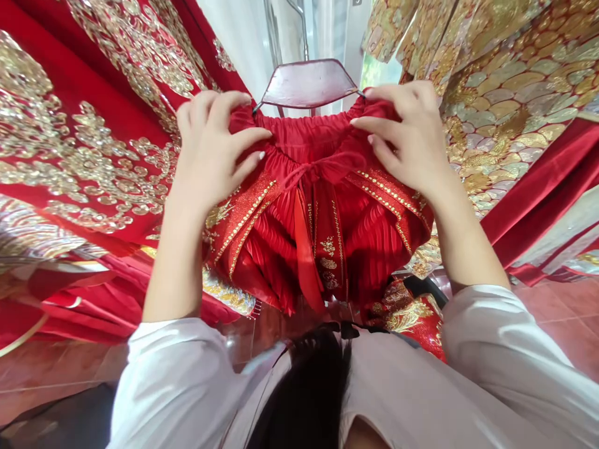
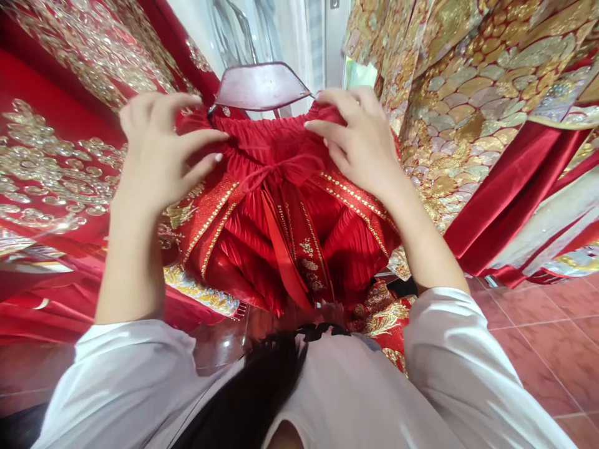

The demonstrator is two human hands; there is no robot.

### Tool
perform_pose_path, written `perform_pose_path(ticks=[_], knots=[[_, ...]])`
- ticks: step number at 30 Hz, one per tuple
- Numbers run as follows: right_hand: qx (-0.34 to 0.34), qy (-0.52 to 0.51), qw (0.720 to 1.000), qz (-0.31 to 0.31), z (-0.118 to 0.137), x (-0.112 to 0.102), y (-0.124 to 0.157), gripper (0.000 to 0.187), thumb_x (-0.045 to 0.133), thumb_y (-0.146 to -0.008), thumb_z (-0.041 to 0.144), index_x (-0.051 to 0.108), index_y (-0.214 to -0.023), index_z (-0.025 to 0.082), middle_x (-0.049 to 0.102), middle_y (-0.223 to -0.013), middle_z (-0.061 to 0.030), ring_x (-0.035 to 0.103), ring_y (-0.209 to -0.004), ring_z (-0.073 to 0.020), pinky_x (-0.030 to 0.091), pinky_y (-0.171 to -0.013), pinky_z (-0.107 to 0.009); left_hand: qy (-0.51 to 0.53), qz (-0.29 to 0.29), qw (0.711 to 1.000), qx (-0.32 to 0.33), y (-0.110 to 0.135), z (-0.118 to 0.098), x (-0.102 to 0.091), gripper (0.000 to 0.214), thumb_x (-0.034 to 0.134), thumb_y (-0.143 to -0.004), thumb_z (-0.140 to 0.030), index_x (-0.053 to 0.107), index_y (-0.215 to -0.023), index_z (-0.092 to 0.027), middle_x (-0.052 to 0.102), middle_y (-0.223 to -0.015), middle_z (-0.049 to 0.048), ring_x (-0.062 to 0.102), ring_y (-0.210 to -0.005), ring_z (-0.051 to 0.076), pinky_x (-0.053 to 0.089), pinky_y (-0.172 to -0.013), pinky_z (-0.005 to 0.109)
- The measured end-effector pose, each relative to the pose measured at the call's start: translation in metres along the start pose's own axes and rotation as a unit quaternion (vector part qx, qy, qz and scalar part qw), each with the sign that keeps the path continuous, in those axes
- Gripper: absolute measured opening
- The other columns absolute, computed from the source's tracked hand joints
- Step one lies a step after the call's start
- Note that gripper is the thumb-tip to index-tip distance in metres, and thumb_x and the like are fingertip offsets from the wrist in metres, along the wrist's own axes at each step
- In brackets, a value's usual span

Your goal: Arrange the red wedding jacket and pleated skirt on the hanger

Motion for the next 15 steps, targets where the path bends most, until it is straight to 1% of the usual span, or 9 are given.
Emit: perform_pose_path(ticks=[1,2,3,6,8,10,12,14,15], knots=[[-0.024,0.029,0.999,0.006,0.001,0.0,-0.002,0.014,0.059,-0.082,0.032,0.063,-0.095,0.028,0.057,-0.116,-0.0057,0.038,-0.124,-0.0258,0.043,-0.086,-0.036,-0.013,0.031,0.999,-0.002,-0.003,0.004,0.002,0.037,0.065,-0.08,-0.019,0.061,-0.115,-0.028,0.037,-0.144,0.0023,0.029,-0.129,0.03,0.02,-0.108,0.053],[-0.045,0.053,0.998,0.009,0.001,0.0,-0.005,0.013,0.059,-0.082,0.032,0.063,-0.094,0.028,0.054,-0.121,-0.0046,0.035,-0.127,-0.0257,0.041,-0.09,-0.037,-0.003,0.056,0.998,-0.01,-0.006,0.01,0.003,0.037,0.064,-0.08,-0.017,0.061,-0.116,-0.027,0.034,-0.146,0.0026,0.029,-0.129,0.03,0.021,-0.108,0.053],[-0.062,0.075,0.995,0.009,-0.001,-0.001,-0.008,0.011,0.058,-0.084,0.031,0.063,-0.093,0.027,0.052,-0.124,-0.0041,0.034,-0.127,-0.0252,0.038,-0.094,-0.037,0.021,0.073,0.997,-0.017,-0.009,0.015,0.004,0.034,0.061,-0.082,-0.016,0.061,-0.114,-0.025,0.035,-0.146,0.0035,0.032,-0.127,0.028,0.024,-0.108,0.05],[-0.081,0.123,0.989,0.007,-0.02,-0.008,-0.02,0.017,0.047,-0.091,0.028,0.062,-0.096,0.023,0.05,-0.127,-0.007,0.043,-0.118,-0.0207,0.035,-0.095,-0.033,0.097,0.072,0.992,-0.028,-0.017,0.035,0.002,0.02,0.052,-0.09,-0.022,0.062,-0.107,-0.021,0.052,-0.128,0.0054,0.044,-0.113,0.021,0.033,-0.105,0.041],[-0.088,0.118,0.989,0.01,-0.038,-0.014,-0.033,0.019,0.045,-0.092,0.026,0.061,-0.099,0.021,0.055,-0.116,-0.009,0.049,-0.106,-0.0163,0.036,-0.09,-0.028,0.138,0.046,0.989,-0.033,-0.024,0.048,-0.002,0.025,0.049,-0.093,-0.037,0.063,-0.103,-0.019,0.061,-0.109,0.004,0.05,-0.098,0.017,0.036,-0.101,0.038],[-0.088,0.071,0.993,0.023,-0.055,-0.018,-0.046,0.013,0.05,-0.089,0.022,0.061,-0.095,0.019,0.059,-0.1,-0.0079,0.052,-0.093,-0.0126,0.037,-0.084,-0.024,0.2,0.019,0.979,-0.047,-0.033,0.06,-0.003,0.044,0.051,-0.087,-0.058,0.065,-0.099,-0.018,0.064,-0.094,0.0019,0.05,-0.085,0.014,0.041,-0.095,0.036],[-0.069,-0.017,0.997,0.027,-0.067,-0.017,-0.055,0.009,0.053,-0.087,0.018,0.062,-0.087,0.016,0.061,-0.088,-0.0062,0.052,-0.082,-0.0098,0.038,-0.078,-0.022,0.284,0.003,0.956,-0.075,-0.038,0.069,0.001,0.063,0.056,-0.071,-0.076,0.065,-0.094,-0.018,0.063,-0.085,0.001,0.048,-0.077,0.013,0.044,-0.087,0.035],[-0.038,-0.107,0.993,-0.007,-0.072,-0.017,-0.052,0.011,0.056,-0.085,0.019,0.063,-0.092,0.015,0.063,-0.092,-0.0068,0.054,-0.079,-0.0086,0.038,-0.07,-0.02,0.333,-0.005,0.937,-0.104,-0.038,0.074,0.007,0.071,0.058,-0.06,-0.083,0.063,-0.091,-0.019,0.061,-0.082,0.0009,0.046,-0.075,0.013,0.044,-0.085,0.035],[-0.023,-0.125,0.991,-0.034,-0.073,-0.018,-0.047,0.017,0.057,-0.085,0.022,0.063,-0.1,0.015,0.063,-0.095,-0.0075,0.055,-0.079,-0.0087,0.038,-0.067,-0.019,0.334,-0.008,0.935,-0.118,-0.034,0.074,0.01,0.071,0.057,-0.059,-0.084,0.063,-0.089,-0.02,0.059,-0.08,0.0008,0.045,-0.074,0.013,0.044,-0.084,0.035]])
Point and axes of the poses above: each hand's wrist, its own y-axis away from the middle knuckle, its own x-axis out of the palm, z = x × y, the point moved 3 cm from there along -y, towards the middle knuckle
